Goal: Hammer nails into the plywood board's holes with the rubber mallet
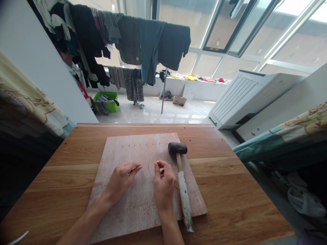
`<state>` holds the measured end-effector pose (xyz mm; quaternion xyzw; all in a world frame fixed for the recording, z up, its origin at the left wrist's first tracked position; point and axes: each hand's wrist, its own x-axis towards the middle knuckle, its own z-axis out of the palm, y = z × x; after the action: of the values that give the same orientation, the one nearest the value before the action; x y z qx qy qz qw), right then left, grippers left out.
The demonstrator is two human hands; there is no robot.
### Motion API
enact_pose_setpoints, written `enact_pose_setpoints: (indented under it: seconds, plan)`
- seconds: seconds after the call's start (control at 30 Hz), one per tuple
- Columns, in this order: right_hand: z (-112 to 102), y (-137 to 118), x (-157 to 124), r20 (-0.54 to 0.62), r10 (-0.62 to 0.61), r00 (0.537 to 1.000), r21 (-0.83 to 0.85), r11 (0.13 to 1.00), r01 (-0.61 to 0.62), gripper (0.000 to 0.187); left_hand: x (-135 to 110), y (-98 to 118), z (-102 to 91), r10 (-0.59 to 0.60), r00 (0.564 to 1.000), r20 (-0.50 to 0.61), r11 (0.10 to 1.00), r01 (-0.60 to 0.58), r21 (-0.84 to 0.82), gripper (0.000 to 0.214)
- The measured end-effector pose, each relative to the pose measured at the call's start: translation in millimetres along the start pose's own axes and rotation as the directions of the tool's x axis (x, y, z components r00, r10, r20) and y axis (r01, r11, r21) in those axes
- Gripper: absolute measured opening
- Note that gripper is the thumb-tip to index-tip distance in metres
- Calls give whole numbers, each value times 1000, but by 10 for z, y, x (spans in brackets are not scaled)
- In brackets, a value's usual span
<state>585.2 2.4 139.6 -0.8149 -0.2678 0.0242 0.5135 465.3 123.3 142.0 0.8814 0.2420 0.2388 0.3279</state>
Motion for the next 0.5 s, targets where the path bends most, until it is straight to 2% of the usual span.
enact_pose_setpoints:
  seconds: [0.2,0.5]
  plan:
    - [8,-29,-15,82,-52,995,22,998,50,29,-1,-4,3,0,1000,-2,1000,0,-22,25]
    - [10,-53,-24,125,-76,989,15,997,75,19,1,2,-7,-9,1000,-4,999,9,-33,28]
